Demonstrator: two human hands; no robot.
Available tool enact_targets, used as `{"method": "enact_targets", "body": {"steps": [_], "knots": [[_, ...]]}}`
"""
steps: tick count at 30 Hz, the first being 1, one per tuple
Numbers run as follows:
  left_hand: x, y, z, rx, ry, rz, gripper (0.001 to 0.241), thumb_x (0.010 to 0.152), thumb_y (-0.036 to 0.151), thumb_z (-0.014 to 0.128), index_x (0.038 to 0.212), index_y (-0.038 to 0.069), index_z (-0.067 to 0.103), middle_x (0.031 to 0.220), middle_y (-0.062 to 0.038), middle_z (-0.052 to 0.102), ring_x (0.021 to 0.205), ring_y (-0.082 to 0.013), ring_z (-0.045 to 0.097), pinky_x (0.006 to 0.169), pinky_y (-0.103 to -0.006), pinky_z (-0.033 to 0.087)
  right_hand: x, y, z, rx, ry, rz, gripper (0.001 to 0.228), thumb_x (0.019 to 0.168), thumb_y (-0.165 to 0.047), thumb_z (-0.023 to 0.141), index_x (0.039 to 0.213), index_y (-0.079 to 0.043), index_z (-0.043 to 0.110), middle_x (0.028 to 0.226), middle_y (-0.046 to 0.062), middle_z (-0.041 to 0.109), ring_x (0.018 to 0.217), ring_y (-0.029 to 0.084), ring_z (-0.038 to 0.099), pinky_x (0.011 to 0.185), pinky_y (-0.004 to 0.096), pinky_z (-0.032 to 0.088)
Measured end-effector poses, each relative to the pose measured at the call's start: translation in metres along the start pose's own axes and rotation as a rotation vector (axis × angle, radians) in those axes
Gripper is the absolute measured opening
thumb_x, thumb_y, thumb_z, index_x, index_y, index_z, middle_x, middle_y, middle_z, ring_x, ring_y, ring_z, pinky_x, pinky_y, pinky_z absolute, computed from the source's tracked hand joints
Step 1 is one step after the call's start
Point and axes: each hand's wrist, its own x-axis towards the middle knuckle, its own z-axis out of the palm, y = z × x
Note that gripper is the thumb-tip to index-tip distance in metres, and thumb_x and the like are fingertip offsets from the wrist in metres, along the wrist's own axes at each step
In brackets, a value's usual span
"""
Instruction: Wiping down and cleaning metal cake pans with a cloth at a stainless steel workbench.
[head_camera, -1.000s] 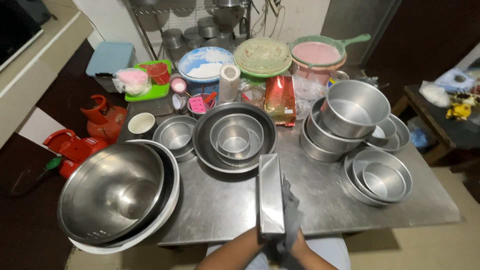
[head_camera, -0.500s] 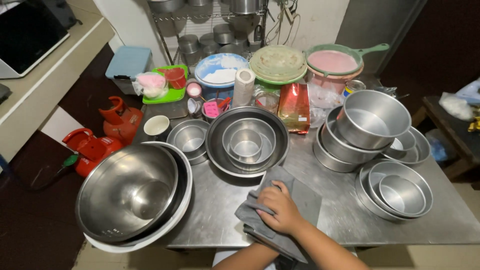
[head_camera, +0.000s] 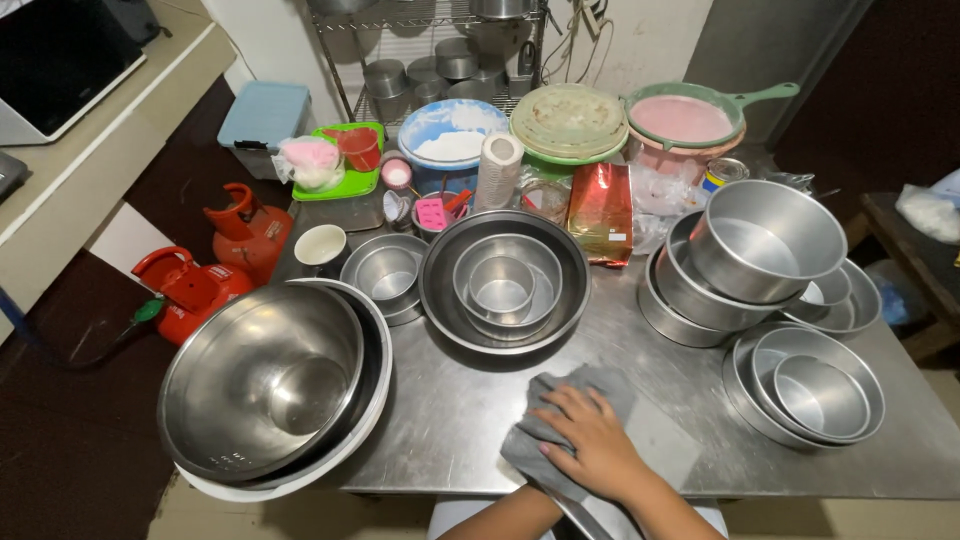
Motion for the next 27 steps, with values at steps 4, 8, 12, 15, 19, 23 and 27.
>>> {"method": "enact_targets", "body": {"steps": [4,8,12,15,19,23,27], "knots": [[0.012,-0.005,0.002,-0.037,-0.011,-0.040,0.068,0.111,0.048,0.039,0.164,0.010,0.020,0.167,-0.010,0.027,0.157,-0.0236,0.029,0.130,-0.0388,0.028,-0.003,0.004,-0.026,-0.236,-0.386,0.375,0.079,0.088,-0.064,0.061,0.160,-0.041,0.036,0.172,0.000,0.022,0.155,0.031,0.012,0.119,0.062,0.009],[0.025,-0.020,-0.015,-0.068,-0.026,-0.075,0.071,0.110,0.050,0.039,0.165,0.010,0.018,0.169,-0.011,0.025,0.157,-0.0240,0.028,0.129,-0.0393,0.027,-0.021,0.053,-0.033,-0.211,-0.468,0.653,0.084,0.087,-0.069,0.057,0.159,-0.042,0.022,0.173,-0.004,0.006,0.160,0.030,0.003,0.119,0.061,0.013],[0.042,-0.027,-0.017,-0.116,-0.038,-0.116,0.073,0.109,0.051,0.038,0.166,0.011,0.015,0.170,-0.011,0.023,0.158,-0.0244,0.027,0.129,-0.0399,0.027,-0.056,0.097,-0.016,-0.230,-0.292,0.623,0.087,0.087,-0.071,0.055,0.160,-0.039,0.021,0.171,0.003,0.007,0.158,0.030,0.006,0.122,0.059,0.011],[0.060,-0.025,-0.020,-0.145,-0.054,-0.155,0.075,0.109,0.052,0.038,0.166,0.011,0.014,0.171,-0.011,0.022,0.158,-0.0247,0.026,0.129,-0.0403,0.027,-0.068,0.086,-0.017,-0.216,-0.327,0.551,0.092,0.085,-0.072,0.057,0.160,-0.038,0.018,0.171,0.005,-0.001,0.157,0.032,-0.002,0.121,0.059,0.007],[0.085,-0.028,-0.031,-0.184,-0.073,-0.201,0.077,0.108,0.054,0.038,0.167,0.012,0.012,0.173,-0.011,0.020,0.158,-0.0251,0.025,0.129,-0.0409,0.027,-0.068,0.039,-0.030,-0.171,-0.494,0.444,0.103,0.085,-0.073,0.064,0.166,-0.036,0.013,0.171,0.007,-0.006,0.156,0.035,-0.009,0.120,0.062,-0.001],[0.085,-0.033,-0.021,-0.187,-0.054,-0.169,0.076,0.109,0.053,0.037,0.167,0.011,0.012,0.172,-0.012,0.021,0.157,-0.0258,0.027,0.127,-0.0412,0.029,-0.053,-0.013,-0.029,-0.131,-0.500,0.213,0.106,0.082,-0.069,0.073,0.164,-0.032,0.018,0.174,0.013,0.000,0.155,0.041,-0.008,0.119,0.065,-0.001],[0.084,-0.029,-0.016,-0.171,-0.030,-0.113,0.074,0.110,0.052,0.036,0.166,0.010,0.013,0.171,-0.014,0.023,0.156,-0.0267,0.030,0.126,-0.0417,0.032,-0.025,-0.052,-0.035,-0.097,-0.613,0.074,0.093,0.081,-0.063,0.073,0.159,-0.034,0.032,0.173,0.012,0.007,0.156,0.040,-0.001,0.119,0.068,0.000]]}}
